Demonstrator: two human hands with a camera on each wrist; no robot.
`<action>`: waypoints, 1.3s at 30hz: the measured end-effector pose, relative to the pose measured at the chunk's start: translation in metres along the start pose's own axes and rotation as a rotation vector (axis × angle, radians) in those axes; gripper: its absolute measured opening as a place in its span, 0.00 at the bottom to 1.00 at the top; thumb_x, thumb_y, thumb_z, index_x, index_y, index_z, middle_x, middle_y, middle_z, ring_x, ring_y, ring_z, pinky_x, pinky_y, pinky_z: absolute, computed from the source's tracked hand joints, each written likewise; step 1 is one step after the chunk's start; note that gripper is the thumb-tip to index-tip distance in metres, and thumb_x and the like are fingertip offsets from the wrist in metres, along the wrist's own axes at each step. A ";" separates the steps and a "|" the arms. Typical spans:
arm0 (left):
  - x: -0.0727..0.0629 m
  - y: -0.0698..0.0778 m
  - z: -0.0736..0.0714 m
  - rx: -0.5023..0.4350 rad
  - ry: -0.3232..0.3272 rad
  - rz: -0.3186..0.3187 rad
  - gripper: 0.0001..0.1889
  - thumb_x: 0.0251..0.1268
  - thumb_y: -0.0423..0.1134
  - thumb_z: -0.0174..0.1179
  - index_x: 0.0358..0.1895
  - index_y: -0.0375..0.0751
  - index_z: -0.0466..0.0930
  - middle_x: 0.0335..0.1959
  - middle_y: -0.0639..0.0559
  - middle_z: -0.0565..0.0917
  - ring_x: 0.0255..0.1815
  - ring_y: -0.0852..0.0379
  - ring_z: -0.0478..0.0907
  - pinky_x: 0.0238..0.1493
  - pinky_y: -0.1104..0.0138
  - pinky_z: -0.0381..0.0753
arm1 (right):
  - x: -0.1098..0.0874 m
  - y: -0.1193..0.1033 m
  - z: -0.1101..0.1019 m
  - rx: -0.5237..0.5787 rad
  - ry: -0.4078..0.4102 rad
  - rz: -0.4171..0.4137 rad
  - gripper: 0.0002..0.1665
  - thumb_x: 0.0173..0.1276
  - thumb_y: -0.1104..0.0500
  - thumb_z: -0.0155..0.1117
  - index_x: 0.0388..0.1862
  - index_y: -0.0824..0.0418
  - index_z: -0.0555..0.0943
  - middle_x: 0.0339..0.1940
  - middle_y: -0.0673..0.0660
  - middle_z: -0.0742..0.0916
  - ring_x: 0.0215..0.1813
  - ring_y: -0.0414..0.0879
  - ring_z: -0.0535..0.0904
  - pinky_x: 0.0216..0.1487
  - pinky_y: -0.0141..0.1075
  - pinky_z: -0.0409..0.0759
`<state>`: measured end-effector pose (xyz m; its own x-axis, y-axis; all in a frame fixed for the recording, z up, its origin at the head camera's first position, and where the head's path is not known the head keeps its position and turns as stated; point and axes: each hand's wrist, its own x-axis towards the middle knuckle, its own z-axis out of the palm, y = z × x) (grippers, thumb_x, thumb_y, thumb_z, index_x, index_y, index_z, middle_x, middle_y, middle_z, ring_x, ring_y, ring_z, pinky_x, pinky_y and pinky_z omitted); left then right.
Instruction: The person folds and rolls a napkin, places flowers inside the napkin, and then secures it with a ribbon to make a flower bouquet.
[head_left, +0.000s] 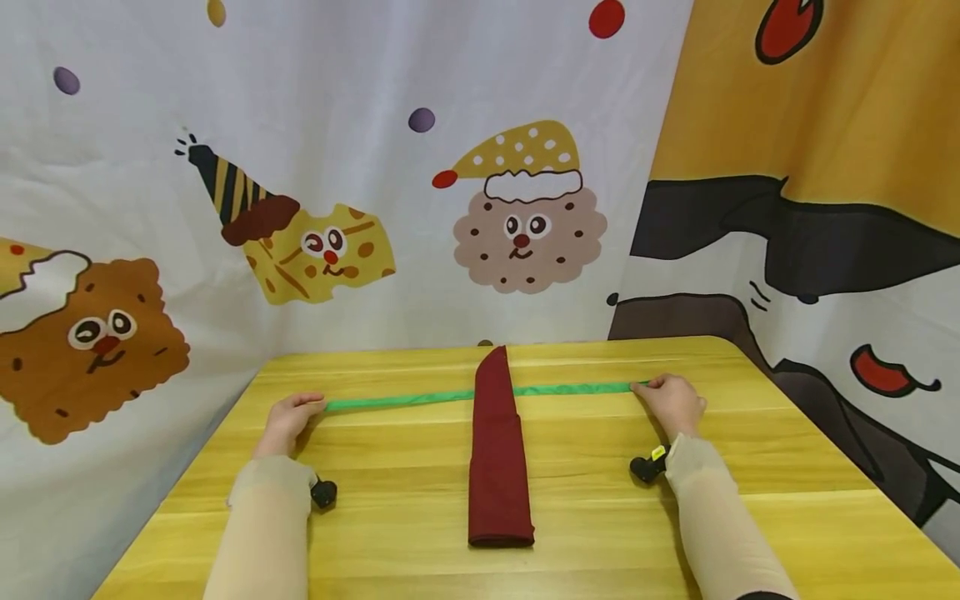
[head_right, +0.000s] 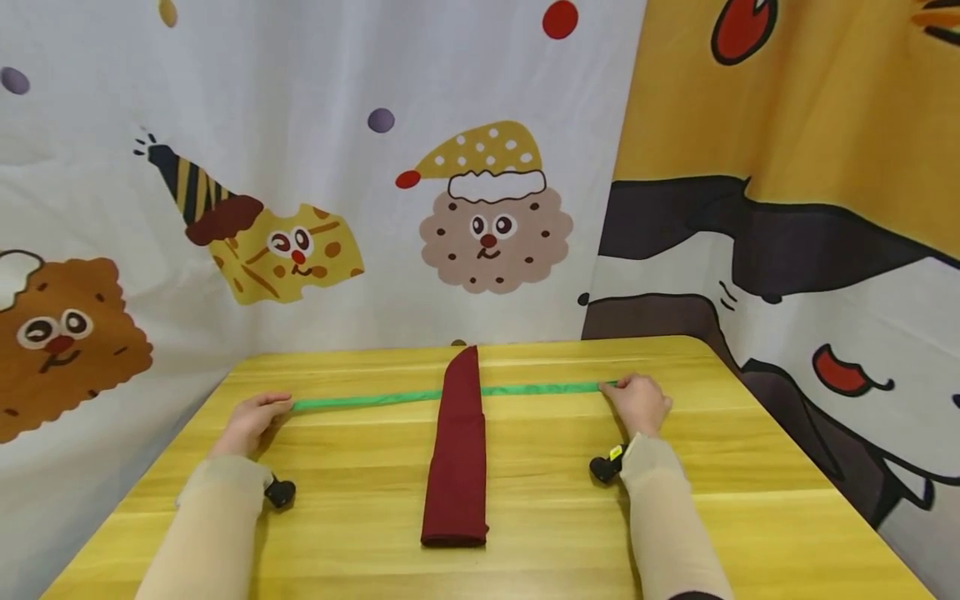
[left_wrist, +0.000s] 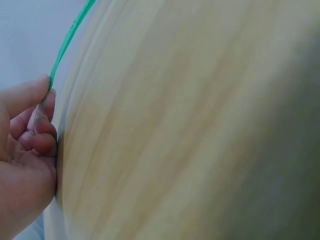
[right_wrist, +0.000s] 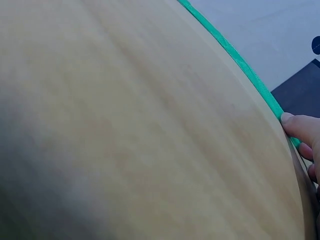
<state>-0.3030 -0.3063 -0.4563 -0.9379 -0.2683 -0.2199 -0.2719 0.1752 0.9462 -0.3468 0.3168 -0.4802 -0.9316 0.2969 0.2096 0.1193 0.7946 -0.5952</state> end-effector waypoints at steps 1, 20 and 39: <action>0.000 0.000 0.000 -0.006 0.002 -0.003 0.24 0.71 0.38 0.56 0.66 0.31 0.69 0.34 0.55 0.77 0.27 0.60 0.71 0.27 0.70 0.72 | -0.001 0.000 0.000 -0.002 -0.004 0.000 0.24 0.63 0.42 0.67 0.33 0.65 0.83 0.35 0.62 0.86 0.39 0.59 0.77 0.47 0.61 0.58; -0.013 0.000 -0.006 -0.016 -0.020 -0.009 0.24 0.72 0.39 0.55 0.67 0.32 0.66 0.35 0.54 0.77 0.26 0.60 0.69 0.27 0.69 0.71 | -0.010 0.005 -0.007 0.000 -0.008 -0.014 0.24 0.63 0.41 0.66 0.34 0.63 0.83 0.37 0.63 0.86 0.40 0.60 0.76 0.47 0.63 0.55; -0.013 -0.008 -0.004 0.138 -0.003 0.047 0.22 0.71 0.38 0.55 0.63 0.31 0.71 0.62 0.35 0.69 0.40 0.54 0.72 0.37 0.69 0.73 | -0.025 0.013 -0.015 -0.019 -0.010 0.003 0.25 0.63 0.41 0.67 0.33 0.65 0.83 0.36 0.64 0.85 0.38 0.60 0.75 0.42 0.60 0.56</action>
<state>-0.2874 -0.3080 -0.4601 -0.9509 -0.2536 -0.1772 -0.2546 0.3161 0.9139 -0.3164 0.3276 -0.4816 -0.9346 0.2943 0.1999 0.1289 0.8038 -0.5807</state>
